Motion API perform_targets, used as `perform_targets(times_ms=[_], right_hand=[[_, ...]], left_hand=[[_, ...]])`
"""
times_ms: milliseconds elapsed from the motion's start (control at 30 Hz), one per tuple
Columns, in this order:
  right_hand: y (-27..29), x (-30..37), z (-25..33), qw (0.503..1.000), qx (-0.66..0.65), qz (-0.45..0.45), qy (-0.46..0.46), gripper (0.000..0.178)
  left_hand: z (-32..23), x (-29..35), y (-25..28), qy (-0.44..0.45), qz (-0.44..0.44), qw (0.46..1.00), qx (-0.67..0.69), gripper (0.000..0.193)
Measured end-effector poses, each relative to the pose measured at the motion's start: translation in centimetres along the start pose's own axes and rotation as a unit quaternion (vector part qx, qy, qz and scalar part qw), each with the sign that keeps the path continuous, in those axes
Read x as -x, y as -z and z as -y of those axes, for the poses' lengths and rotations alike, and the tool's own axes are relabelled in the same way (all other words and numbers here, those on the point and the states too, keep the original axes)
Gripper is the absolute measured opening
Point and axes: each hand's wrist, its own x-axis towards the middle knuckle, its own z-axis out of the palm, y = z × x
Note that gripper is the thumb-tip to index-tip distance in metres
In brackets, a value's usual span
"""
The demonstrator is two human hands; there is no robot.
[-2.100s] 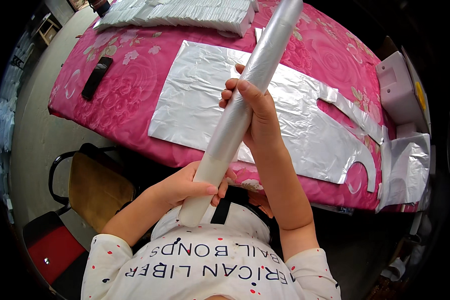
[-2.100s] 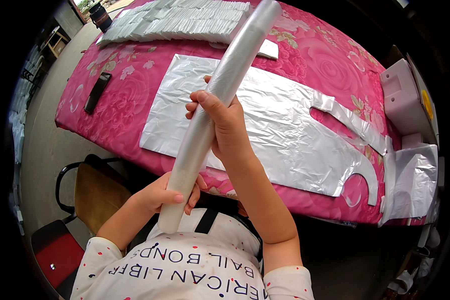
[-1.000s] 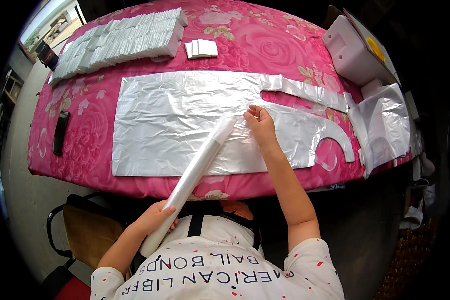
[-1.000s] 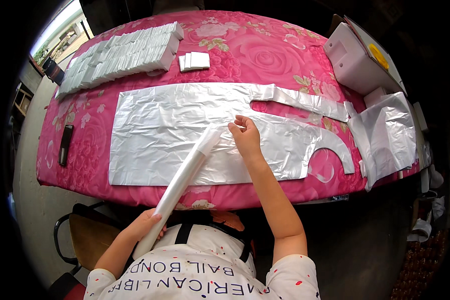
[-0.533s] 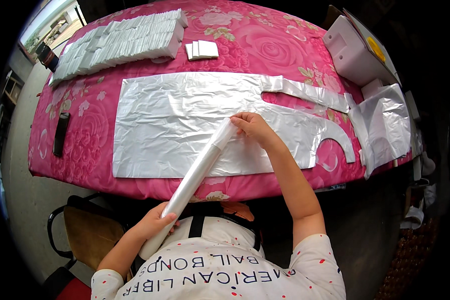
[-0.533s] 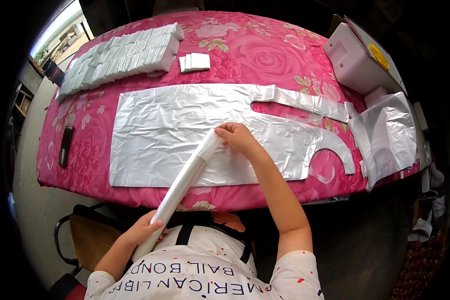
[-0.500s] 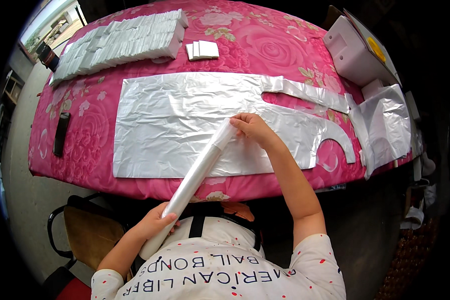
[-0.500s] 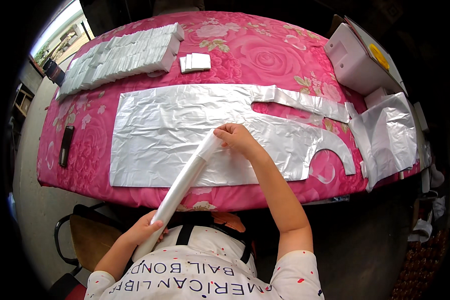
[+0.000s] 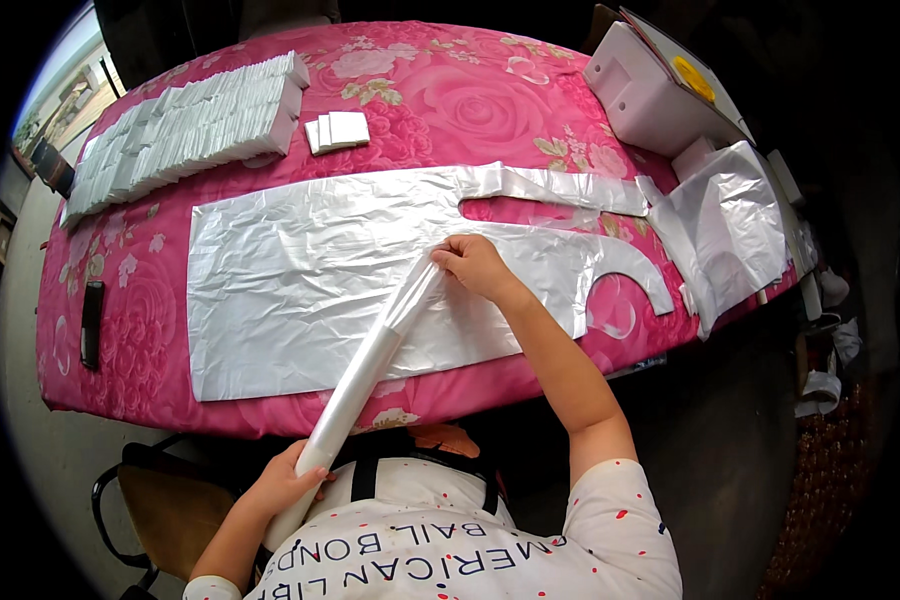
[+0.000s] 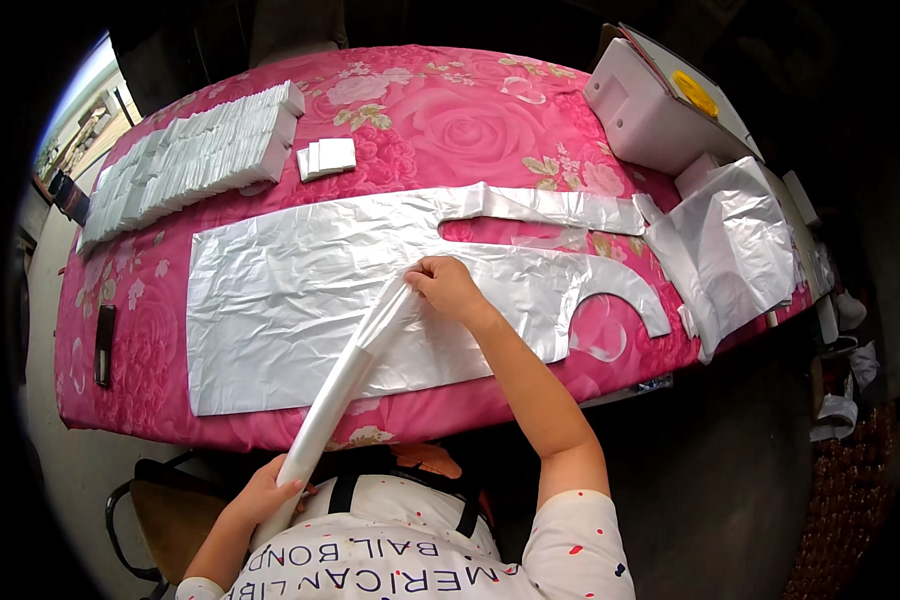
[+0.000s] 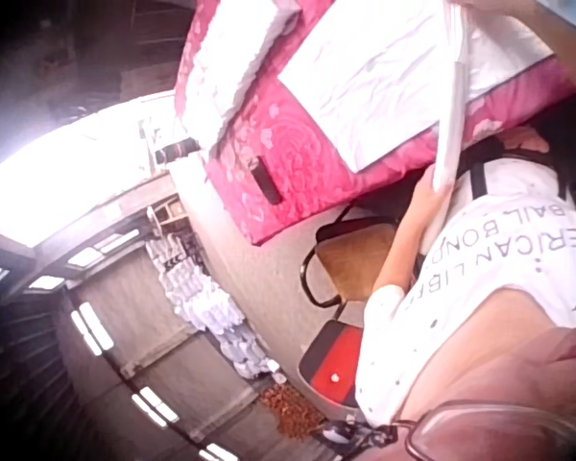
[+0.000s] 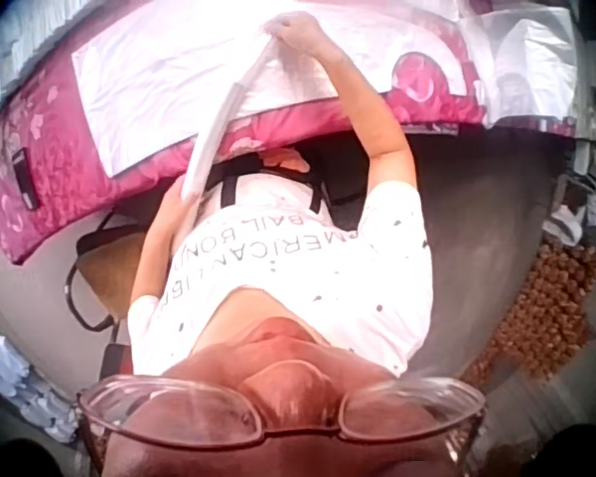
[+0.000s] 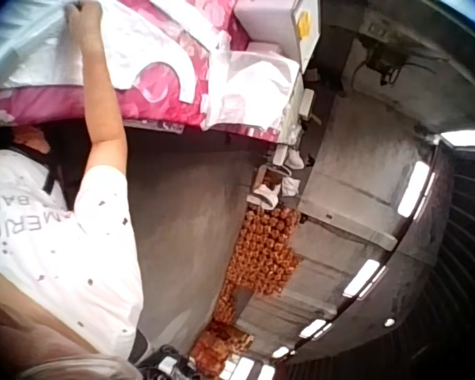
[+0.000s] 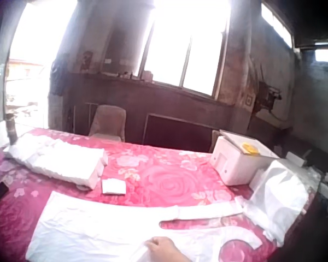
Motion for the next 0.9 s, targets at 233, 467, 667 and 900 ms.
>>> perform_targets(times_ms=[233,467,667,900], right_hand=[[11.7,-0.3,-5.2,0.955,0.169,-0.242,-0.006,0.022],[10.7,-1.5,-5.7,0.976,0.073,-0.203,0.030,0.023],[3.4,-4.5,-0.3,0.993,0.048,-0.082,0.072,0.019],[0.6,-7.1,1.5,0.996,0.060,-0.002,0.072,0.020]], left_hand=[[0.9,2.7,3.7,0.053,0.104,0.993,0.000,0.041],[-5.3,2.3,6.8,-0.042,0.173,0.954,-0.242,0.052],[-14.4,-4.5,1.8,-0.370,-0.068,0.749,-0.546,0.044],[-12.4,-10.6,-0.4,-0.574,-0.045,0.642,-0.506,0.059]])
